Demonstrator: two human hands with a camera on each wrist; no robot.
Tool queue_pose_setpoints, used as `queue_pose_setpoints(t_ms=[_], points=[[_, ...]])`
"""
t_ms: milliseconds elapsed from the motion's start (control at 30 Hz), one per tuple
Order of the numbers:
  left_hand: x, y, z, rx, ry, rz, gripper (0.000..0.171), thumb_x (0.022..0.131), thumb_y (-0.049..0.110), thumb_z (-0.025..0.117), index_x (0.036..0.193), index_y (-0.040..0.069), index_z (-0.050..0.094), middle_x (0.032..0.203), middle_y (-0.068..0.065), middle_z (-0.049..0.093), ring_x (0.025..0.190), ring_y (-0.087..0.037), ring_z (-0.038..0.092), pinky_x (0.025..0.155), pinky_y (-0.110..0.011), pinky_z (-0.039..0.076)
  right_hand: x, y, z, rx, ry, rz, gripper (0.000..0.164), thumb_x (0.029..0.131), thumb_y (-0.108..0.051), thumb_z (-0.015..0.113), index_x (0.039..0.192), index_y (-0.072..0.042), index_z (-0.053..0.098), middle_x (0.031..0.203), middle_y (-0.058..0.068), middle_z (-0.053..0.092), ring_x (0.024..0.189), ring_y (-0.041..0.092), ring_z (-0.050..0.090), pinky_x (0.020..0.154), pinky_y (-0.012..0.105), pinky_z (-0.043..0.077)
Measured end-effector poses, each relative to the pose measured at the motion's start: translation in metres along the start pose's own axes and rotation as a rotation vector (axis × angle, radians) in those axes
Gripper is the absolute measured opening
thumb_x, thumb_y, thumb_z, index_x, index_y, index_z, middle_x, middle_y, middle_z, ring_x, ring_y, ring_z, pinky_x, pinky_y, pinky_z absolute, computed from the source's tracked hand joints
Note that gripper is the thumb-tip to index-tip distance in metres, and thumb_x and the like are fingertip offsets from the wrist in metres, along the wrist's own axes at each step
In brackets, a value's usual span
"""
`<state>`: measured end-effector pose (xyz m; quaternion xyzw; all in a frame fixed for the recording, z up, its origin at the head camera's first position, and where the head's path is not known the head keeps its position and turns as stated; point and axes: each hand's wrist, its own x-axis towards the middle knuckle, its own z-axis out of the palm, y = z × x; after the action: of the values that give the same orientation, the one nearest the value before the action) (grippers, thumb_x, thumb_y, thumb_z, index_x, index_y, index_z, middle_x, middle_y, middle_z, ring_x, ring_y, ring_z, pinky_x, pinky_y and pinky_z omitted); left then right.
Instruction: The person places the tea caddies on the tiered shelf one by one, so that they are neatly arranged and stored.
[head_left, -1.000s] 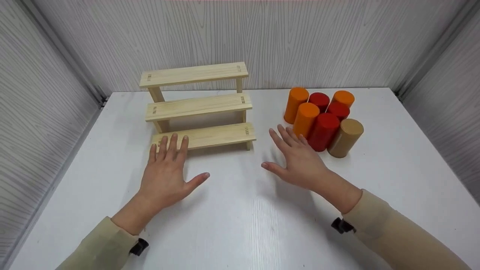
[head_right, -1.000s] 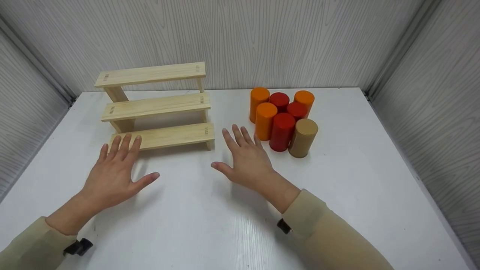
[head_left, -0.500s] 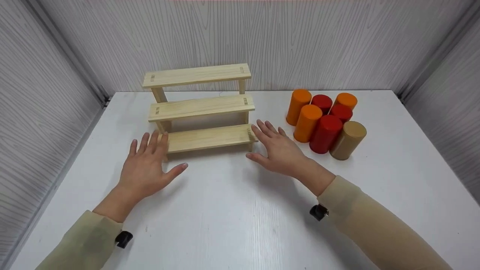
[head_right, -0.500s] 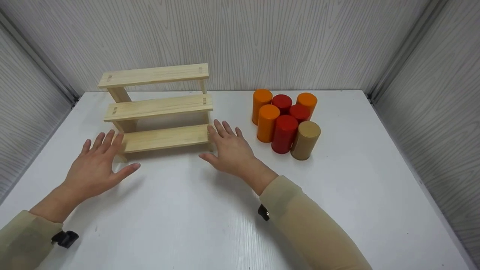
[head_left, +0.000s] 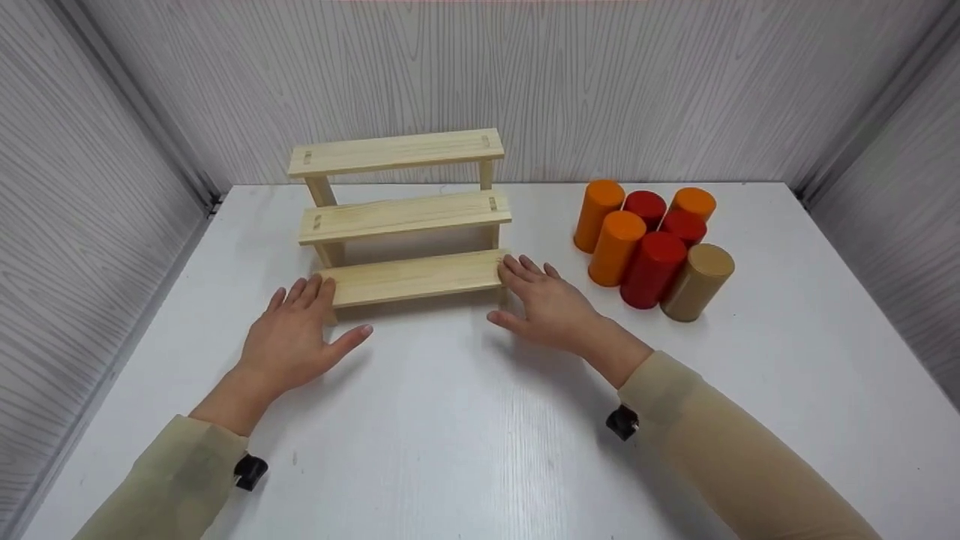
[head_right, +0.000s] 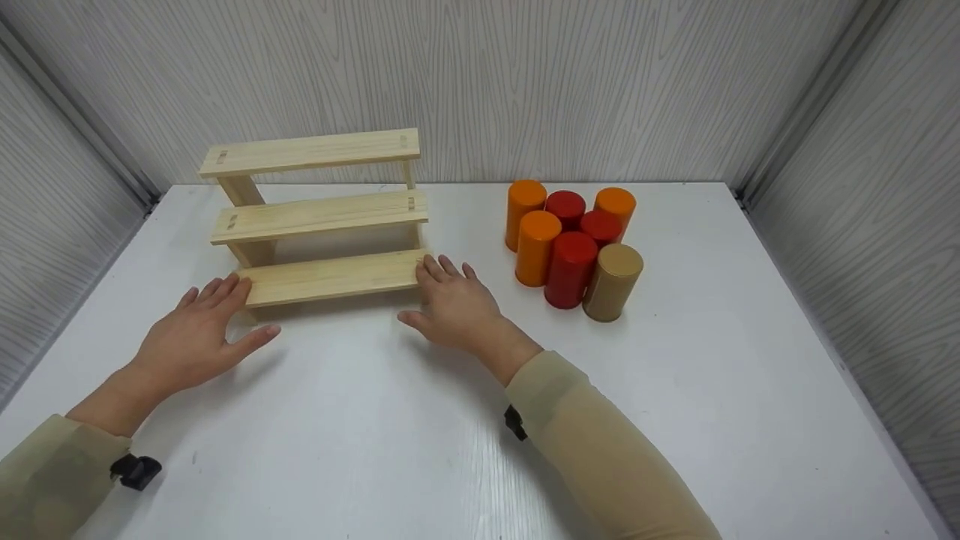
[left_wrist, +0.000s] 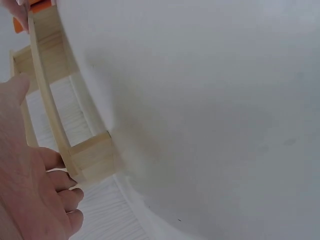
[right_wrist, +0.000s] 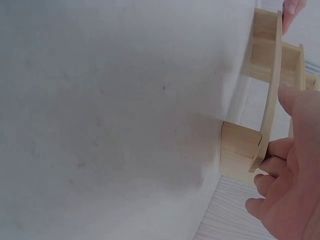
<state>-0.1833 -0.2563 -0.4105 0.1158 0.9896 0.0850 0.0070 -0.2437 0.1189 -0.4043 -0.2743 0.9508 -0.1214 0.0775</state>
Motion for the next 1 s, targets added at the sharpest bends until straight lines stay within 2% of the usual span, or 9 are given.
queue_pose_setpoints(t_ms=[300,1000], points=[[0.0016,-0.0001,-0.0039,0.007,-0.025,0.020,0.112,0.100,0.081,0.040,0.161,-0.012,0.029,0.164,-0.038,0.028,0.154,-0.053,0.027,0.127,-0.064,0.017,-0.0004,0.0023,0.0061,0.005,-0.007,-0.008,0.084,0.107,-0.059,0.053,0.169,-0.011,0.024,0.176,0.007,0.017,0.162,0.028,0.016,0.131,0.053,0.013],[0.0055,0.0024,-0.0034,0.041,0.014,0.033,0.108,0.100,0.075,0.050,0.158,-0.015,0.033,0.161,-0.039,0.035,0.151,-0.052,0.034,0.127,-0.062,0.022,-0.0001,0.0044,-0.0021,0.027,-0.025,0.003,0.080,0.107,-0.056,0.054,0.169,-0.015,0.025,0.176,0.002,0.016,0.161,0.028,0.021,0.130,0.056,0.016]])
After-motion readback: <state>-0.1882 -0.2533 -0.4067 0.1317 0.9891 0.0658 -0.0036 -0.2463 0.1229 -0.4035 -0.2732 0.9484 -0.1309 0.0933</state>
